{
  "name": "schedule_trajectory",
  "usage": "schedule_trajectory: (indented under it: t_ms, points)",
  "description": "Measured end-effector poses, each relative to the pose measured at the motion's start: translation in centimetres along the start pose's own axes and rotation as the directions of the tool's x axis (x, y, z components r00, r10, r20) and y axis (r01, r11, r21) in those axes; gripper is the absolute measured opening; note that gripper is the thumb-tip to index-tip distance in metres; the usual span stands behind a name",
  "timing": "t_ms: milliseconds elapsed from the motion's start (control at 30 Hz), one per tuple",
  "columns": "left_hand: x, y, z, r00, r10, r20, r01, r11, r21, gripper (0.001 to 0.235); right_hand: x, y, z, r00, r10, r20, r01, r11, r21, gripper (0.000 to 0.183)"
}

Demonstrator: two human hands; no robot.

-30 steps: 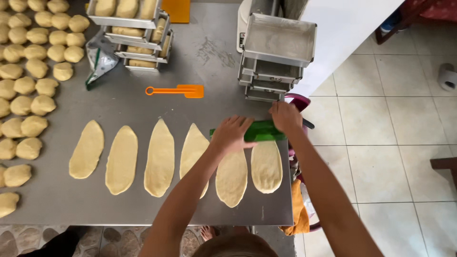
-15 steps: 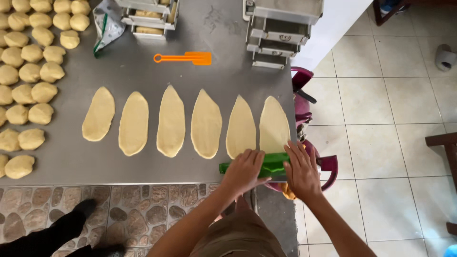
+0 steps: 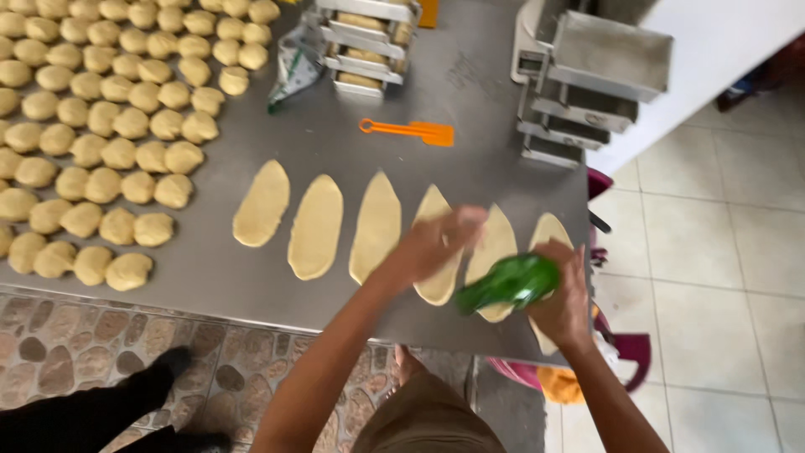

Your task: The person prepares pastries by rolling out small balls of dough with a bottle, using a plastic tool to make small indentations, piping a brown filling onto the dough, and then folding and shaping the dough before placing the pieces into metal baking pans.

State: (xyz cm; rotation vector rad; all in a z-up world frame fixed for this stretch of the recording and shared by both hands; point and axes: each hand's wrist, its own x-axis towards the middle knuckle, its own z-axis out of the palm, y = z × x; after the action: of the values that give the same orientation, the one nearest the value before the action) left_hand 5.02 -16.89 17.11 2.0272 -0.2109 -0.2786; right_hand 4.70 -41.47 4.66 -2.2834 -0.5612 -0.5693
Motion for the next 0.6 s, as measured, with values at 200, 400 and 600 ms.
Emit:
schedule_trajectory:
  t_ms: [200, 400, 600]
  points:
    - [18.5, -20.0, -0.9, 0.959, 0.235, -0.160, -0.080, 0.763, 0.642, 0.037, 13.8, 5.7, 11.1, 0.937, 0.346, -0.038, -0.336, 0.927, 0.167, 0.039]
    - [26.9, -25.7, -0.5, 0.906, 0.418, -0.067, -0.153, 0.470, 0.869, 0.052, 24.1, 10.0, 19.6, 0.772, 0.631, 0.073, -0.633, 0.753, 0.180, 0.076]
    - [27.2, -27.3, -0.9, 0.820, 0.558, 0.126, -0.331, 0.283, 0.900, 0.033, 28.9, 11.3, 23.5, 0.771, 0.634, 0.064, -0.634, 0.752, 0.180, 0.077]
